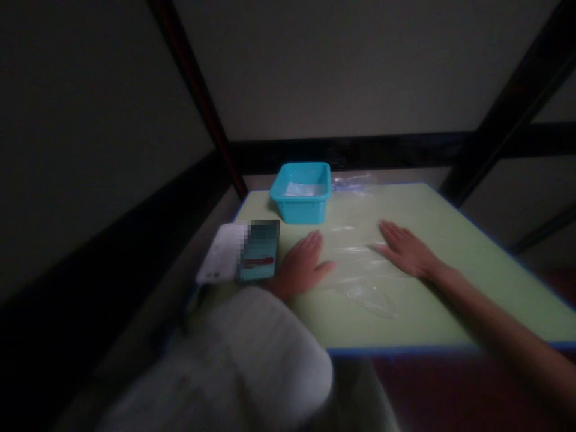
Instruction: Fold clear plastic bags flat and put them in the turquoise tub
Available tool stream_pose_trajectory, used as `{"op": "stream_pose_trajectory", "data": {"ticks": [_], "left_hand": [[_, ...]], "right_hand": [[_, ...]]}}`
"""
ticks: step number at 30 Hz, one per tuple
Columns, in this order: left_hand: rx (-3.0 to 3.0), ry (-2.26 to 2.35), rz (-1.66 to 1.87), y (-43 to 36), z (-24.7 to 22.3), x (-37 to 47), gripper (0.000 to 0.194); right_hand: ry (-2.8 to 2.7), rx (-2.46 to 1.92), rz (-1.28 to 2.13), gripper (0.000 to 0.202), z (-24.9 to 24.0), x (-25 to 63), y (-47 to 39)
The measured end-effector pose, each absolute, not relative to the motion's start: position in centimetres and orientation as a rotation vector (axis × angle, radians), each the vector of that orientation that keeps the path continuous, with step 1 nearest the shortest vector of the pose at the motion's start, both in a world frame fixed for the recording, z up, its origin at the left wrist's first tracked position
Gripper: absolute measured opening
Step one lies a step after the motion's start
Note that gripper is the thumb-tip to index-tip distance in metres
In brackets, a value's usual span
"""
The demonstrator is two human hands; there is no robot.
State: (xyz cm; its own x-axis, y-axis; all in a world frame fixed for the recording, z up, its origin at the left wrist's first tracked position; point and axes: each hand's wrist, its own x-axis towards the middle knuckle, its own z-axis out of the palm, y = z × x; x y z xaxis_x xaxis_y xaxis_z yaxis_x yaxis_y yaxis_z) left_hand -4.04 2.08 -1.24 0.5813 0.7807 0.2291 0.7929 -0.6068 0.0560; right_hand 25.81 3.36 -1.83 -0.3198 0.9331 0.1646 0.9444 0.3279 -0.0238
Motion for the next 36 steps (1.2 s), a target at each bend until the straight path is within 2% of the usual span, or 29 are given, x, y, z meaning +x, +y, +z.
{"op": "stream_pose_trajectory", "data": {"ticks": [15, 21, 36], "left_hand": [[-2.755, -1.402, -0.322, 1.5, -1.0, -4.4, 0.086], [-2.766, -1.412, -0.294, 1.5, -0.7, -4.3, 0.088], [-2.765, -1.428, -0.297, 1.6, -0.9, -4.2, 0.091]], "right_hand": [[-2.455, -1.747, -0.085, 0.079, -1.7, 26.3, 3.2], [-2.391, -1.825, 0.007, 0.063, -1.6, 28.0, 3.7], [-2.318, -1.907, -0.048, 0.065, -1.5, 28.6, 4.2]]}}
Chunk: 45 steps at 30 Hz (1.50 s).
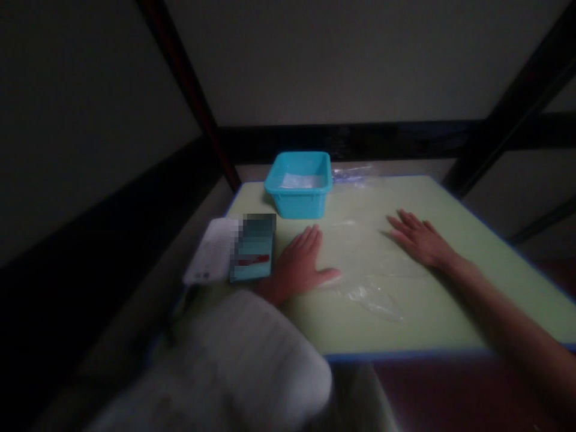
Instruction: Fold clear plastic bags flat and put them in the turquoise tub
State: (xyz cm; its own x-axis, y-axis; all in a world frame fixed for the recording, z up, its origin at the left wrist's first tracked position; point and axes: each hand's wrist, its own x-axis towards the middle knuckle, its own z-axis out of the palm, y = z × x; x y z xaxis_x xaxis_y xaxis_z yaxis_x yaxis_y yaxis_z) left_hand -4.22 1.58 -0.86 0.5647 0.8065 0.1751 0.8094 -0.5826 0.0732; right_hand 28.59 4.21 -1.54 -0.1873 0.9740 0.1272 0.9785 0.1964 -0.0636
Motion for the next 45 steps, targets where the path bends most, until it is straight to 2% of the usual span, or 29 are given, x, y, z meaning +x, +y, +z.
{"op": "stream_pose_trajectory", "data": {"ticks": [22, 32, 35, 40, 45], "left_hand": [[-2.755, -1.456, -0.314, 1.5, -0.5, -3.8, 0.088], [-2.743, -1.451, -0.307, 1.3, -0.5, -3.8, 0.087], [-2.738, -1.439, -0.324, 1.4, -0.6, -3.9, 0.088], [-2.739, -1.438, -0.311, 1.4, -0.6, -3.9, 0.090], [-2.748, -1.440, -0.313, 1.4, -0.5, -3.9, 0.089]], "right_hand": [[-2.282, -1.877, -0.073, 0.066, -2.2, 29.1, 4.8], [-2.122, -1.887, 0.060, 0.077, -1.0, 29.8, 5.1], [-2.270, -1.783, 0.116, 0.079, 0.5, 26.4, 4.0], [-2.675, -1.339, 0.163, 0.080, 0.9, 20.1, 2.4], [-2.722, -1.428, 0.236, 0.081, 0.4, 21.7, 3.3]]}}
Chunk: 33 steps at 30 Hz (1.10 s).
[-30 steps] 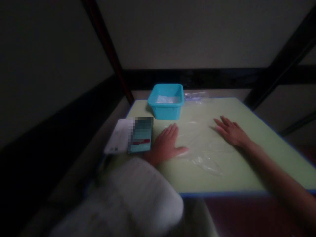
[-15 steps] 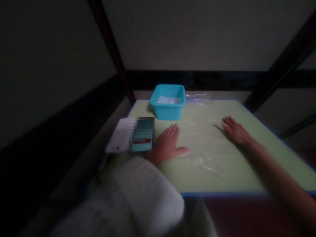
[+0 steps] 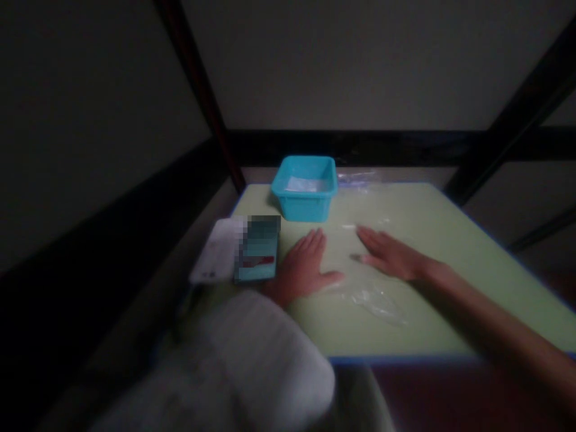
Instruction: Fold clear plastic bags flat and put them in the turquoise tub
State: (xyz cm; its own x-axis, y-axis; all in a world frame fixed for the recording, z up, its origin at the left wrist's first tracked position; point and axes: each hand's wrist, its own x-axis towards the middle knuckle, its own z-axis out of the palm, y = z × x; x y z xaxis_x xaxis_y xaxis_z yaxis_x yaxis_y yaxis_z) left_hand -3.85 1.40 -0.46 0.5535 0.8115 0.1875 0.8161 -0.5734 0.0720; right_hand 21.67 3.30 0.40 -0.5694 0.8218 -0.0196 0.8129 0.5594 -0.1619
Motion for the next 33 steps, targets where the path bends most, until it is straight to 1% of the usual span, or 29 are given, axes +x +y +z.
{"op": "stream_pose_trajectory", "data": {"ticks": [4, 7, 11, 15, 17, 22, 24, 26, 30, 33], "left_hand": [[-2.743, -1.454, -0.318, 1.4, -0.6, -3.9, 0.090], [-2.741, -1.444, -0.317, 1.3, -0.7, -3.9, 0.089], [-2.737, -1.439, -0.327, 1.3, -0.7, -3.8, 0.090], [-2.735, -1.447, -0.332, 1.4, -0.7, -3.8, 0.091], [-2.735, -1.444, -0.337, 1.4, -0.7, -3.8, 0.090], [-2.735, -1.425, -0.354, 1.3, -0.7, -3.8, 0.088], [-2.736, -1.421, -0.368, 1.3, -0.8, -3.8, 0.088], [-2.734, -1.433, -0.375, 1.3, -0.9, -3.8, 0.089], [-2.736, -1.447, -0.364, 1.3, -1.0, -3.9, 0.092], [-2.738, -1.466, -0.349, 1.2, -0.9, -3.9, 0.091]], "right_hand": [[-2.638, -1.702, 0.229, 0.079, 0.9, 25.7, 4.6], [-2.614, -1.806, 0.215, 0.079, 1.0, 27.3, 5.3], [-2.595, -1.909, 0.204, 0.080, 1.0, 27.5, 5.9], [-2.532, -2.000, 0.119, 0.088, 1.5, 26.1, 6.2], [-2.550, -1.921, 0.102, 0.092, 2.0, 24.1, 5.9], [-2.818, -1.238, 0.227, 0.092, 1.9, 17.2, 4.7], [-2.872, -1.126, 0.269, 0.095, 1.4, 16.0, 4.7], [-2.879, -1.172, 0.277, 0.093, 0.9, 16.3, 5.4], [-2.777, -1.420, 0.268, 0.084, 0.8, 19.6, 7.8], [-2.702, -1.586, 0.331, 0.082, 1.3, 21.7, 9.1]]}}
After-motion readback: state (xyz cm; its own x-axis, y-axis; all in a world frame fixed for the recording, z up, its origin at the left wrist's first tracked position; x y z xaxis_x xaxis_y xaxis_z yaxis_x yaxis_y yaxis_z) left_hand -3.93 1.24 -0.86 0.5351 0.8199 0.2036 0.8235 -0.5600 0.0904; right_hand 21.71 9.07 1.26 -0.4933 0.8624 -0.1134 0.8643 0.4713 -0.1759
